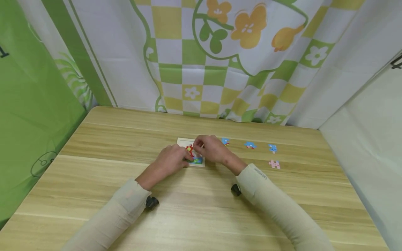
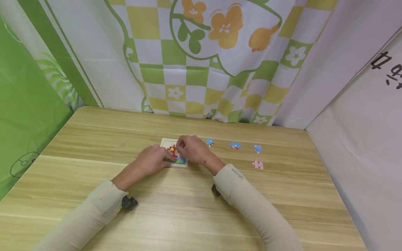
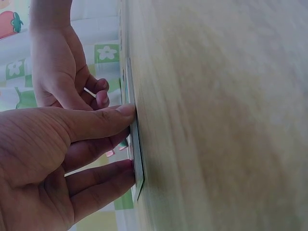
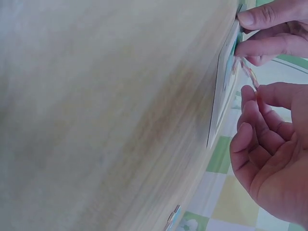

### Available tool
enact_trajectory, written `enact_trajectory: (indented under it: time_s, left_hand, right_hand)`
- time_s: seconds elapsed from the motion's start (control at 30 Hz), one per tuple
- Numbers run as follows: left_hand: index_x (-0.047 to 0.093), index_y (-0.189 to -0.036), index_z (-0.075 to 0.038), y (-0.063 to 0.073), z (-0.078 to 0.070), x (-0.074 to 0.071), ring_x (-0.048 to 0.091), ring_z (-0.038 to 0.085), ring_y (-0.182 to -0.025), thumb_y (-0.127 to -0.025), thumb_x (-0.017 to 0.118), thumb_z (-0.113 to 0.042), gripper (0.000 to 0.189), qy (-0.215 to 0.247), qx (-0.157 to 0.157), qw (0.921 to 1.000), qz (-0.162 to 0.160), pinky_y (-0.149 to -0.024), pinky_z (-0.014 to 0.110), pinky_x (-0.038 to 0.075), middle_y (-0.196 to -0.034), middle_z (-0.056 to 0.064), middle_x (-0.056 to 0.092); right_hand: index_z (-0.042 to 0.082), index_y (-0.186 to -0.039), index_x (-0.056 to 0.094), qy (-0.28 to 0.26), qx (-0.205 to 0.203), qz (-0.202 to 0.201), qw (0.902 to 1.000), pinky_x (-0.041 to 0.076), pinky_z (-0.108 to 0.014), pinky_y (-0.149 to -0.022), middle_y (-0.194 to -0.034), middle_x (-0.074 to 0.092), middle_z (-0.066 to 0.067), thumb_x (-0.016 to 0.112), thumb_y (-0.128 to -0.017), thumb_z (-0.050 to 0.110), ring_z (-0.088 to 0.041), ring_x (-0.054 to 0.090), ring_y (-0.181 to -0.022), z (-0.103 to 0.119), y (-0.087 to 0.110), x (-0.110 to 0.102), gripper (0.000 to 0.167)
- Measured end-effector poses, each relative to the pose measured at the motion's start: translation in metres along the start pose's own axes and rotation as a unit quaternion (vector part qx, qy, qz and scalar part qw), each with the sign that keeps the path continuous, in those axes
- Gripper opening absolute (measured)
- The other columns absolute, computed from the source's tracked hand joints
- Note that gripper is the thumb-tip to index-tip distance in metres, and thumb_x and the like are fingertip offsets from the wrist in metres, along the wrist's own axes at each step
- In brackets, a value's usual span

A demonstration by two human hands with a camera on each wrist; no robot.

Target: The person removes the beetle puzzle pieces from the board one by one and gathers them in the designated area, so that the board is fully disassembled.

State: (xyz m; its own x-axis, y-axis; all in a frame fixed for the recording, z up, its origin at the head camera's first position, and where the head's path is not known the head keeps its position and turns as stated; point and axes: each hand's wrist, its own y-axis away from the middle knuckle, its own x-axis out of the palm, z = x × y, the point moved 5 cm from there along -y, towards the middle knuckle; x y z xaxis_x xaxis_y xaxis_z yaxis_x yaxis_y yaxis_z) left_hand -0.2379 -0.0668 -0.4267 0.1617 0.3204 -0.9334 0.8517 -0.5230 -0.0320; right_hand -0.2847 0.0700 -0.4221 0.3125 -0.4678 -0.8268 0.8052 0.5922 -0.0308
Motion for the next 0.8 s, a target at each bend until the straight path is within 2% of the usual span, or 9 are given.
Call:
enact_trajectory:
  time_s: [0.17,0.43,0.6,0.8]
  left_hand:
    - [0.085,-0.101,-0.019,-0.0006,-0.0005,-0.0006,0.070,0.017,-0.087,-0.084,0.087,-0.016,0.018,-0.002,0.001,1.0000,0.001,-0.065,0.037,0.055,-0.102,-0.001,0.078]
    - [0.085,-0.102,-0.019,-0.0008,0.0006,0.0001,0.063,0.010,-0.079,-0.085,0.086,-0.018,0.017,0.006,-0.005,0.9999,0.009,-0.062,0.033,0.052,-0.106,0.000,0.077]
    - [0.085,-0.102,-0.019,-0.0003,0.0004,-0.0008,0.068,0.012,-0.086,-0.085,0.086,-0.018,0.017,0.008,-0.003,0.9999,0.009,-0.066,0.036,0.055,-0.105,-0.001,0.077]
    - [0.085,-0.102,-0.020,0.0002,0.0012,-0.0003,0.071,0.019,-0.096,-0.085,0.086,-0.018,0.017,0.007,-0.004,0.9999,0.010,-0.072,0.040,0.057,-0.107,-0.001,0.077]
  right_hand:
    - [0.011,-0.093,0.071,-0.009,-0.002,-0.011,0.9999,0.052,-0.028,-0.070,-0.083,0.071,0.004,0.065,-0.100,0.013,-0.008,0.064,-0.075,-0.0006,0.0003,-0.0015,0.009]
    - [0.009,-0.093,0.071,-0.046,-0.016,-0.005,0.9988,0.051,-0.027,-0.067,-0.080,0.069,0.004,0.065,-0.098,0.008,-0.008,0.063,-0.072,-0.0010,0.0014,-0.0023,0.007]
    - [0.008,-0.094,0.071,-0.067,-0.010,0.002,0.9977,0.050,-0.026,-0.067,-0.080,0.069,0.004,0.065,-0.098,0.007,-0.009,0.061,-0.071,-0.0018,0.0020,-0.0035,0.008]
    - [0.007,-0.091,0.073,-0.062,-0.007,-0.016,0.9979,0.049,-0.026,-0.069,-0.082,0.069,0.002,0.067,-0.095,0.005,-0.009,0.060,-0.075,-0.0026,0.0020,-0.0082,0.007]
